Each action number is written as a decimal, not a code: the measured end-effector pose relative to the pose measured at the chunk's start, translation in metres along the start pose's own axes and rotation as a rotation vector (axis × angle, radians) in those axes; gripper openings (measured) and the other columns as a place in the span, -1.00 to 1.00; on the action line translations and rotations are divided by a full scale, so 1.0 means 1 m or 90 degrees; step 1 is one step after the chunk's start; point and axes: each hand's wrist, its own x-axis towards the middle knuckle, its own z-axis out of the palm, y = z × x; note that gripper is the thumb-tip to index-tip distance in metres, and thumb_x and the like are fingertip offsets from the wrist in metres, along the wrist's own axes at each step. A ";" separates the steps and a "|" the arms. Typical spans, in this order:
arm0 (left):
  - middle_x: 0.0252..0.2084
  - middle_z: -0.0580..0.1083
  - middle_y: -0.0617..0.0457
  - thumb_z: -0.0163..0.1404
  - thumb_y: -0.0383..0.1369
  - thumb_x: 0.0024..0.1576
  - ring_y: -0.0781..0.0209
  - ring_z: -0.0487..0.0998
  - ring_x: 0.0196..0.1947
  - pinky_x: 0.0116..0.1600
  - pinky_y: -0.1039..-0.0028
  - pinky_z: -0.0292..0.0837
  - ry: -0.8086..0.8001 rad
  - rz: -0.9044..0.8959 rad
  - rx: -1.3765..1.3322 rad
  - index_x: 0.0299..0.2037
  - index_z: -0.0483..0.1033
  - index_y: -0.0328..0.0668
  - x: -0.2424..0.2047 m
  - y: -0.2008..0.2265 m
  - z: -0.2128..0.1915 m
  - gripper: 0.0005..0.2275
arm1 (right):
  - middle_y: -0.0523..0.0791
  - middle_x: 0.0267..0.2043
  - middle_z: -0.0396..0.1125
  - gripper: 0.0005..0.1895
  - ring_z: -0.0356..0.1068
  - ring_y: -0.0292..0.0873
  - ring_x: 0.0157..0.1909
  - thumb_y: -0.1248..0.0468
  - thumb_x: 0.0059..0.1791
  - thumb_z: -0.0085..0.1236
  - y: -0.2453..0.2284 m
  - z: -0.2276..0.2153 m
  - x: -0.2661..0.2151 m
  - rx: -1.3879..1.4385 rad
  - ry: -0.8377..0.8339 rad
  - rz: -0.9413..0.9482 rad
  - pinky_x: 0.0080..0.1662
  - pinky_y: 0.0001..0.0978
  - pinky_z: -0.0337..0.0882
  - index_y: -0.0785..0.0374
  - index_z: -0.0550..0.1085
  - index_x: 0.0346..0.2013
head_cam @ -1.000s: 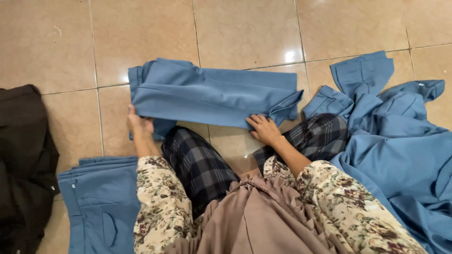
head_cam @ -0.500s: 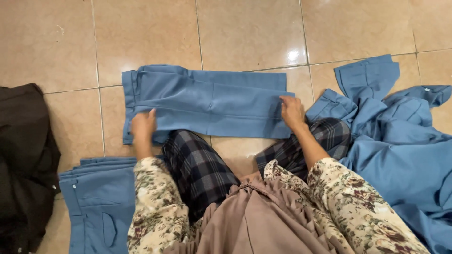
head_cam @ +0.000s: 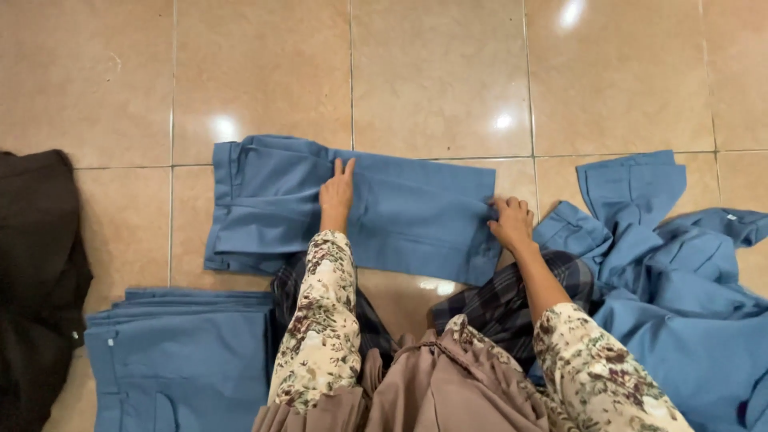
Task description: A person sits on the floor and folds blue pants into neat rectangles before stacking them.
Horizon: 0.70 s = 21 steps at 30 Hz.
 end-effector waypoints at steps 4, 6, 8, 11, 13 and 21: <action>0.38 0.27 -0.12 -0.18 -0.51 0.26 -0.21 0.68 -0.19 -0.11 0.07 0.65 0.004 -0.014 0.039 0.40 0.22 0.21 0.023 -0.024 0.042 -0.51 | -0.04 0.04 0.29 -0.58 0.30 0.13 0.17 0.04 -0.17 0.41 0.021 0.013 0.012 0.201 -0.025 0.039 0.10 0.04 0.37 0.01 0.58 -0.06; 0.29 0.29 -0.14 -0.14 -0.46 0.27 -0.26 0.67 -0.21 -0.13 0.05 0.64 0.022 -0.050 -0.002 0.10 0.38 -0.03 0.034 -0.036 0.057 -0.78 | 0.01 -0.11 0.48 -0.53 0.45 0.14 0.02 -0.04 -0.21 0.47 0.035 0.029 0.012 0.431 -0.039 0.094 -0.03 -0.03 0.42 0.03 0.61 -0.09; 0.21 0.30 -0.02 -0.03 -0.28 0.24 -0.31 0.66 -0.22 -0.13 0.01 0.64 0.012 -0.067 -0.059 0.00 0.43 0.04 0.034 -0.049 0.048 -0.83 | -0.04 -0.20 0.41 -0.45 0.41 0.00 -0.19 0.20 -0.24 0.45 0.025 -0.002 -0.010 0.631 -0.095 0.151 -0.26 -0.23 0.40 0.13 0.51 0.03; 0.06 0.39 0.08 0.11 -0.09 0.18 -0.32 0.63 -0.16 -0.07 -0.01 0.59 -0.011 -0.059 -0.166 -0.10 0.53 0.14 0.027 -0.073 0.023 -0.80 | 0.03 -0.18 0.41 -0.34 0.42 -0.03 -0.27 0.43 -0.28 0.47 0.036 0.011 -0.010 0.812 -0.184 0.214 -0.39 -0.26 0.44 0.28 0.48 0.10; -0.01 0.47 0.05 0.14 -0.07 0.17 -0.27 0.62 -0.09 0.00 0.00 0.55 -0.028 -0.034 -0.218 -0.10 0.59 0.17 0.012 -0.076 -0.014 -0.80 | 0.15 -0.06 0.48 -0.38 0.48 0.09 -0.13 0.44 -0.30 0.51 0.040 0.017 -0.009 0.793 -0.217 0.222 -0.29 -0.09 0.50 0.34 0.54 0.05; -0.08 0.62 -0.01 0.17 -0.10 0.13 -0.22 0.60 -0.02 0.08 0.04 0.47 -0.078 -0.054 -0.214 -0.12 0.67 0.23 0.015 -0.068 -0.136 -0.82 | -0.01 0.03 0.47 -0.59 0.53 -0.05 -0.04 0.21 -0.02 0.30 0.023 -0.009 0.013 1.058 -0.259 0.295 -0.13 -0.07 0.59 0.18 0.48 0.11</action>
